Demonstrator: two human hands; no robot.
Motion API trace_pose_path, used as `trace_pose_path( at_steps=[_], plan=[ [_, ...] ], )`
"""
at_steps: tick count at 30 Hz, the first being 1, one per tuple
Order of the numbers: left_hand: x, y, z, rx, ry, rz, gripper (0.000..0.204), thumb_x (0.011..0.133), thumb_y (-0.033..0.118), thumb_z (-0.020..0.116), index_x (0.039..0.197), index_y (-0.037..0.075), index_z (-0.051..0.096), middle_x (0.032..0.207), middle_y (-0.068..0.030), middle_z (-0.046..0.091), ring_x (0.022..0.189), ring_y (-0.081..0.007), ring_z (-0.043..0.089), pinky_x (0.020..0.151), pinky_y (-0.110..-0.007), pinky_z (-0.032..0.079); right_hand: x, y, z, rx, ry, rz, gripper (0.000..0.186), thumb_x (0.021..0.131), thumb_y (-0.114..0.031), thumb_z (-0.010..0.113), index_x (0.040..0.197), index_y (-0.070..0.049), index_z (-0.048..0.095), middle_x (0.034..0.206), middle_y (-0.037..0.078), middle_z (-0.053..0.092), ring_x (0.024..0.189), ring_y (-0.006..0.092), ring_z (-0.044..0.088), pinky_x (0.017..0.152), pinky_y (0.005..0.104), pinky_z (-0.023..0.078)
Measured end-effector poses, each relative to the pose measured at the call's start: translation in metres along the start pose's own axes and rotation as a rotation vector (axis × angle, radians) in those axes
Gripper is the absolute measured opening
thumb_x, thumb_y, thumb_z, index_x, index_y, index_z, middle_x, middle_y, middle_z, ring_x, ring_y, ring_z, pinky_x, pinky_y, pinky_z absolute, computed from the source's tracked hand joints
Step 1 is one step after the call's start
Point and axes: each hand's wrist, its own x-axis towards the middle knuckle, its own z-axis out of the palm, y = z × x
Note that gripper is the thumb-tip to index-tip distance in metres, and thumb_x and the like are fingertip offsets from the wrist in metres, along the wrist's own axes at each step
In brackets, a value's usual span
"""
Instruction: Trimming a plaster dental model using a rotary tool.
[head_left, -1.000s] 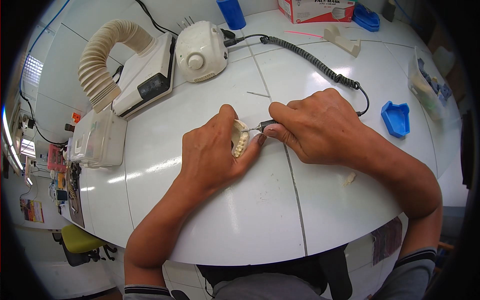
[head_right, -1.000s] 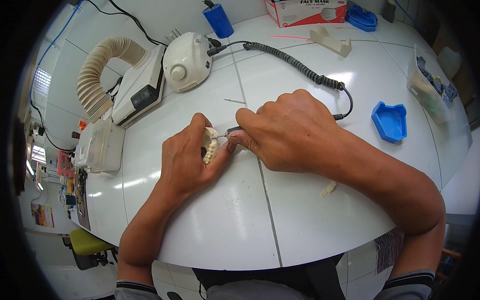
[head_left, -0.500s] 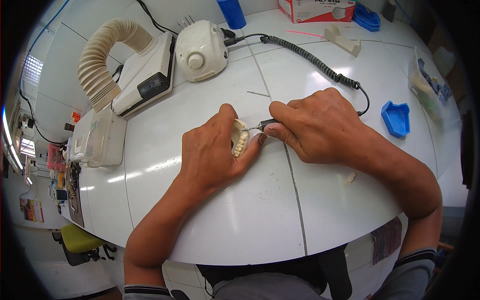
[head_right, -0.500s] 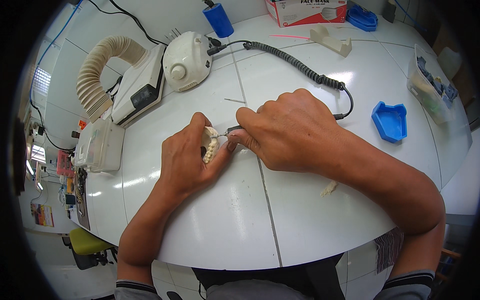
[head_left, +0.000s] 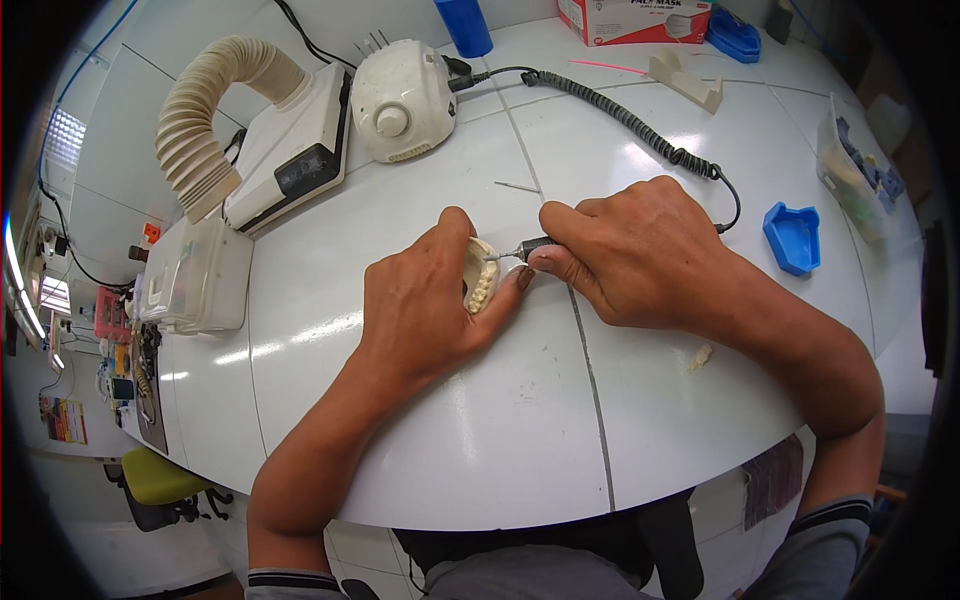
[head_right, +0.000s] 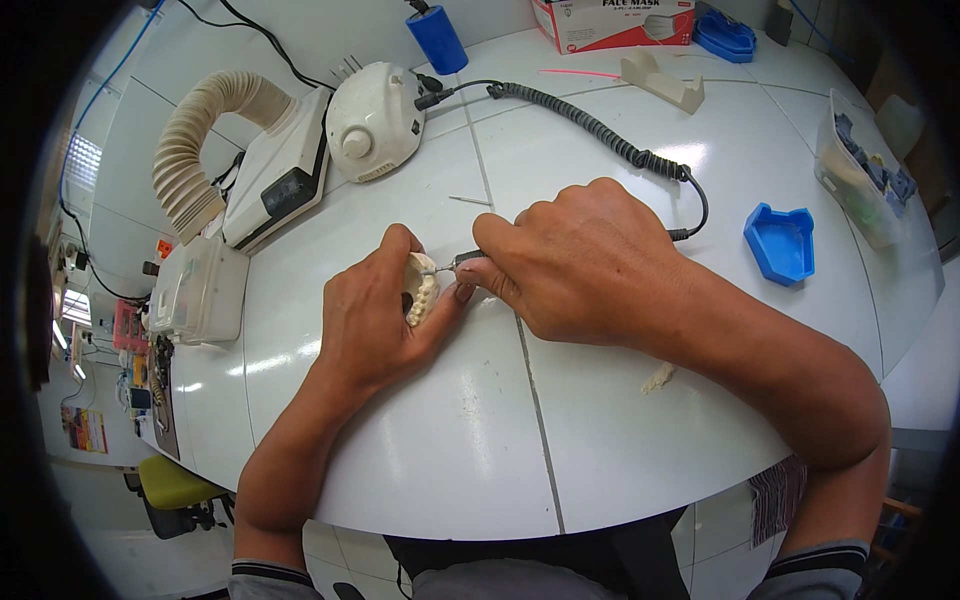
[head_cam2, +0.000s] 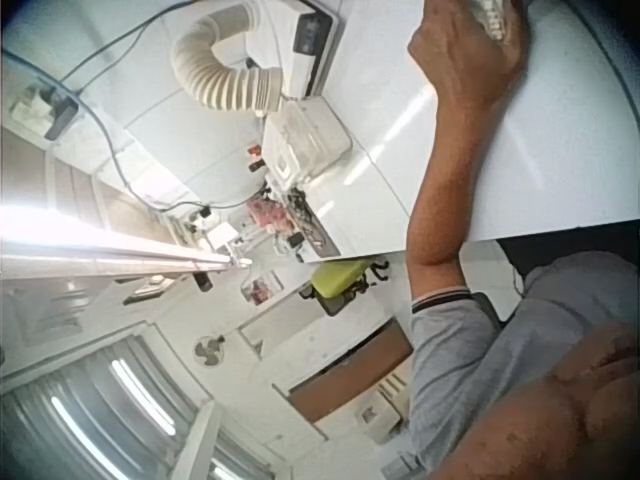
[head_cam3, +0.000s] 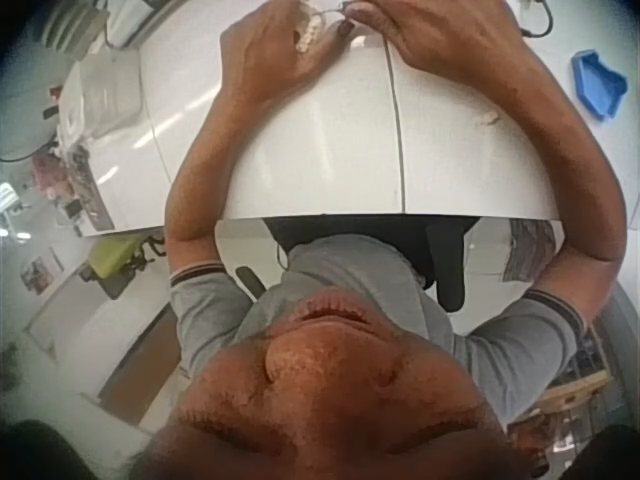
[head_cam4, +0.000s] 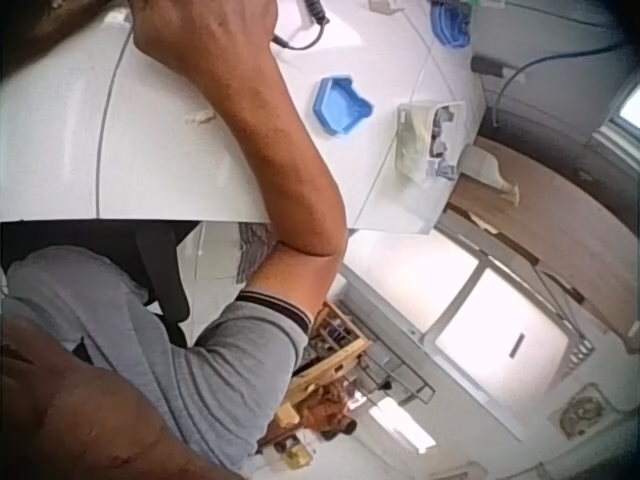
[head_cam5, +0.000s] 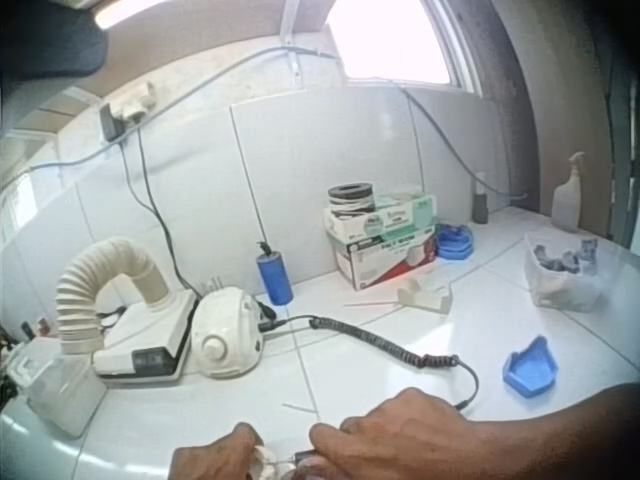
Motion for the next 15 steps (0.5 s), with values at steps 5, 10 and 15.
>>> trace_pose_path(
  at_steps=[5,10,15],
  plan=[
    [-0.0002,-0.0008,0.0010,0.006,0.005,0.001,0.049,0.099,0.050,0.078,0.099,0.006,0.056,0.070,-0.0159,0.069,0.057,-0.0330,0.069,0.055,-0.044,0.053,0.0005,0.0012,0.0019,-0.015,0.025,-0.015,0.042,0.113,-0.044,0.060,0.089,-0.010,0.062,0.061,0.007,0.063,0.052,0.0313,0.062,0.052,0.0445,0.043],
    [0.0000,-0.0001,-0.0005,0.009,-0.010,-0.008,0.050,0.099,0.050,0.078,0.099,0.005,0.056,0.070,-0.0160,0.069,0.057,-0.0326,0.070,0.055,-0.044,0.053,0.0018,0.0003,-0.0020,0.055,-0.018,0.022,0.045,0.112,-0.046,0.060,0.090,-0.008,0.070,0.063,0.013,0.069,0.057,0.0361,0.069,0.056,0.0486,0.050],
    [-0.0008,-0.0008,-0.0002,0.015,-0.005,0.000,0.051,0.099,0.050,0.078,0.099,0.005,0.056,0.069,-0.0160,0.069,0.057,-0.0318,0.069,0.054,-0.044,0.052,0.0010,-0.0020,-0.0010,0.015,-0.017,0.011,0.041,0.112,-0.043,0.061,0.088,-0.010,0.061,0.059,0.007,0.061,0.050,0.0308,0.060,0.052,0.0445,0.042]
  ],
)
